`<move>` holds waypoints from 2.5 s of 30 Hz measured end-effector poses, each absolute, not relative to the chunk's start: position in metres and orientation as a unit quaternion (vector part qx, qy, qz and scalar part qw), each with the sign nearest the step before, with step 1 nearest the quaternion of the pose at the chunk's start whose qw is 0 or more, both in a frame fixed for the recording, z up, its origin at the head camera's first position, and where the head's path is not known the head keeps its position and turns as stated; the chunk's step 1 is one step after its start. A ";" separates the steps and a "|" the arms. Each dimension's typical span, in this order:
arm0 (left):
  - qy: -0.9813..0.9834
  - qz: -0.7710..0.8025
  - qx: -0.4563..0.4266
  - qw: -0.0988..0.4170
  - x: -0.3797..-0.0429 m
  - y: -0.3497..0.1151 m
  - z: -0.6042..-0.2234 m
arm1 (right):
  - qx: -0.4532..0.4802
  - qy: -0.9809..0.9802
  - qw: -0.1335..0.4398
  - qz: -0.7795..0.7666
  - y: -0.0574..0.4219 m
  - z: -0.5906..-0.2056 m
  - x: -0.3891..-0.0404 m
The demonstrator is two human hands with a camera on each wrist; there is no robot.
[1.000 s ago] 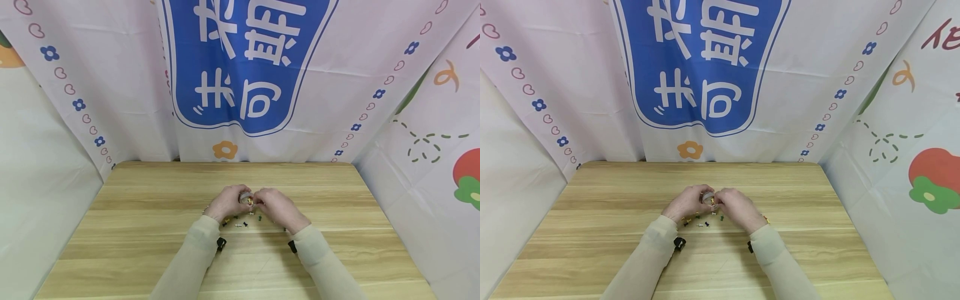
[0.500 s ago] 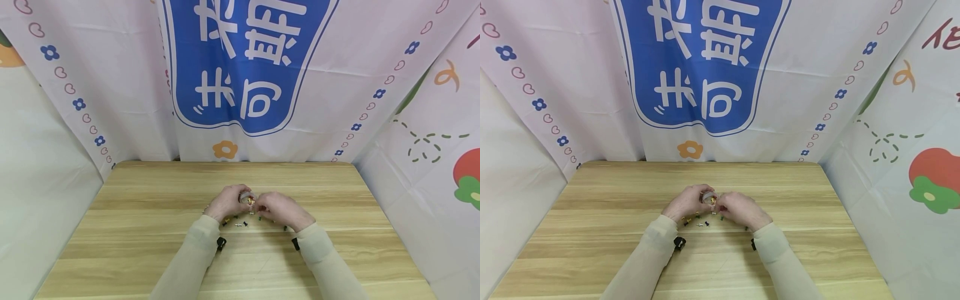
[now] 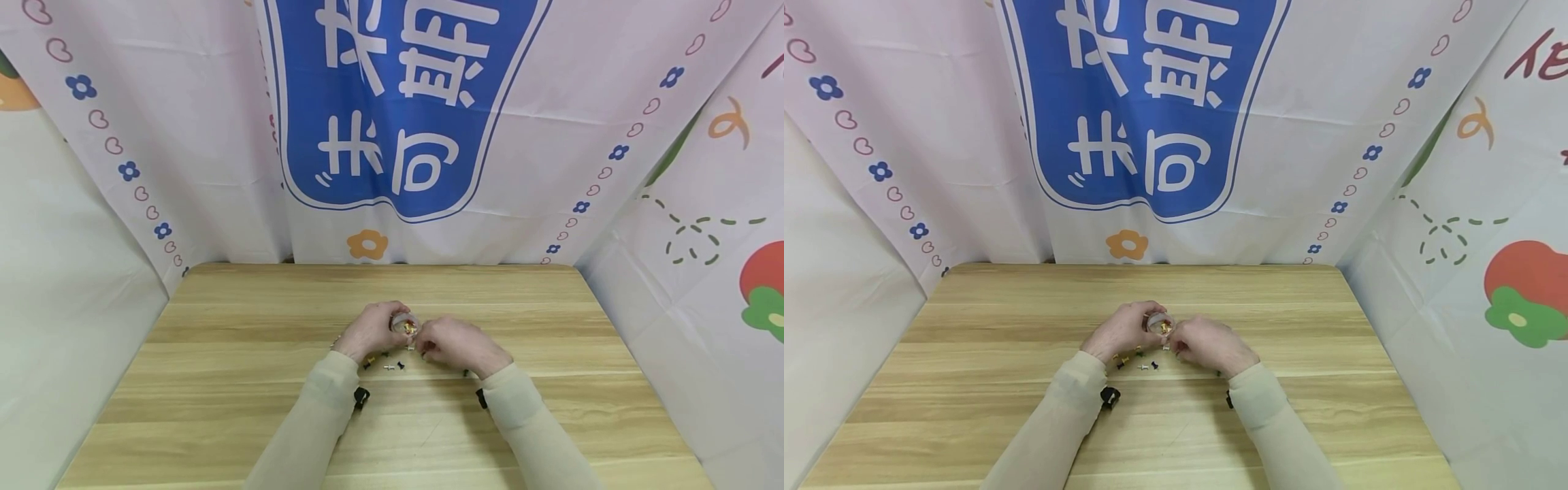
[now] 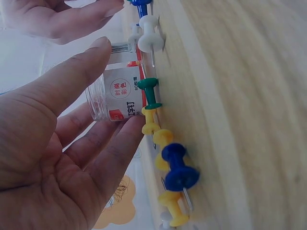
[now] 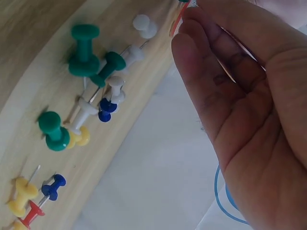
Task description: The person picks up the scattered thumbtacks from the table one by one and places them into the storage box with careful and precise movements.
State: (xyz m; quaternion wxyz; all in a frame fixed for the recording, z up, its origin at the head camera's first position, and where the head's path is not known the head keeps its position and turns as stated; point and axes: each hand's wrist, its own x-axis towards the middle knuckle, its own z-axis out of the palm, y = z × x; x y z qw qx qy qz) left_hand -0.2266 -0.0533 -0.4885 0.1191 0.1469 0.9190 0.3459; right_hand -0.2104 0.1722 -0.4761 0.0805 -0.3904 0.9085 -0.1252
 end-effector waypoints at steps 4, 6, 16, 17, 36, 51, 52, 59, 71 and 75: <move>0.918 0.347 0.147 0.120 -0.227 -0.054 -0.489 | -0.392 0.908 0.085 -0.118 0.172 -0.479 -0.211; 0.918 0.349 0.147 0.121 -0.227 -0.054 -0.489 | -0.393 0.908 0.085 -0.117 0.172 -0.480 -0.211; 0.917 0.350 0.149 0.122 -0.228 -0.054 -0.489 | -0.393 0.906 0.088 -0.126 0.173 -0.482 -0.211; 0.916 0.351 0.148 0.123 -0.227 -0.054 -0.488 | -0.392 0.907 0.088 -0.127 0.173 -0.482 -0.211; 0.917 0.350 0.150 0.120 -0.228 -0.054 -0.490 | -0.379 0.915 0.047 -0.131 0.174 -0.476 -0.211; 0.916 0.351 0.153 0.119 -0.226 -0.055 -0.488 | -0.342 0.930 -0.033 -0.130 0.169 -0.473 -0.210; 0.916 0.351 0.154 0.119 -0.226 -0.055 -0.488 | -0.339 0.931 -0.038 -0.130 0.169 -0.473 -0.210; 0.915 0.353 0.157 0.116 -0.226 -0.055 -0.487 | -0.311 0.938 -0.068 -0.139 0.162 -0.476 -0.208; 0.918 0.346 0.155 0.118 -0.226 -0.055 -0.488 | -0.251 0.944 -0.097 -0.189 0.147 -0.485 -0.205; 0.918 0.345 0.159 0.117 -0.227 -0.055 -0.489 | -0.240 0.947 -0.091 -0.192 0.144 -0.488 -0.204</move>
